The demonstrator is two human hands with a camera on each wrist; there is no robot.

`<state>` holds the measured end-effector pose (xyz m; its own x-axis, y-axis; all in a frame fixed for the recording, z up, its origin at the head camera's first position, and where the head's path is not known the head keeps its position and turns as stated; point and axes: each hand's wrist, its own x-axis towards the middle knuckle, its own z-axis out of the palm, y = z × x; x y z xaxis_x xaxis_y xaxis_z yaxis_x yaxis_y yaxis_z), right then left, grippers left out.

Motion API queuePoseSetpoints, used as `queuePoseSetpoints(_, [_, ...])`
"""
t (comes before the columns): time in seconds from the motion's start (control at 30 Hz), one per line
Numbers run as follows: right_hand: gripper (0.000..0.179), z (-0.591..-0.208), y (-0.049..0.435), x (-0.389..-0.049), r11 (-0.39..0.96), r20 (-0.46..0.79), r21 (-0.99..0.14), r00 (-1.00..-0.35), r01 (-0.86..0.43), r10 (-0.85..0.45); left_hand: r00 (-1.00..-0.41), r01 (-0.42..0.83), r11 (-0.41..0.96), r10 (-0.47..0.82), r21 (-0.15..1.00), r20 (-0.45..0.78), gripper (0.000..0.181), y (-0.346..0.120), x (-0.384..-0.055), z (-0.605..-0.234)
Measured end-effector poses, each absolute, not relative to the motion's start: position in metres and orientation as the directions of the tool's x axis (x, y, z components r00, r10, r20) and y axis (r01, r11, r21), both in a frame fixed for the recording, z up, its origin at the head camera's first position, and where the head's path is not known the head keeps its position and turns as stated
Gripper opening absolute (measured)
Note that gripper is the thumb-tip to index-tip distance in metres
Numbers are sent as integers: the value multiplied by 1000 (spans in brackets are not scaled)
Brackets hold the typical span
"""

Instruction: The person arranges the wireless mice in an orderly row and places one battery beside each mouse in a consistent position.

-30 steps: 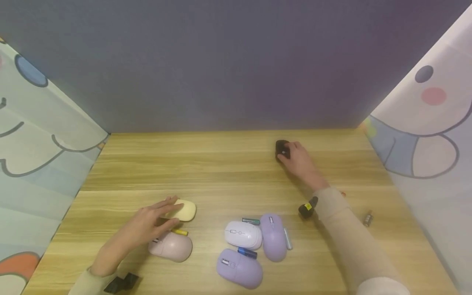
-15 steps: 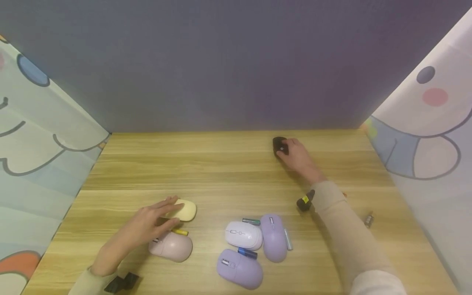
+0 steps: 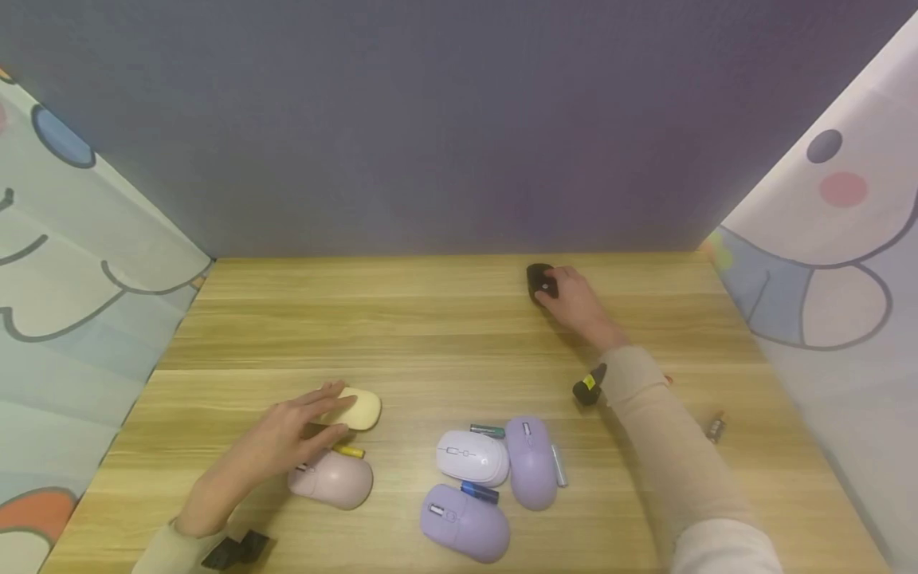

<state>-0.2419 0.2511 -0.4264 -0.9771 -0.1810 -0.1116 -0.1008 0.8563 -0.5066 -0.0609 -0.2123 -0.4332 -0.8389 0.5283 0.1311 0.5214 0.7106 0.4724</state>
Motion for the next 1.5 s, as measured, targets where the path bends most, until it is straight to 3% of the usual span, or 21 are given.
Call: queuePoseSetpoints(1.5, [60,-431,248,-244,844,-81,-526,-982,-103,-170,-838,526,717,529,459,135,40,-214,-59,-433])
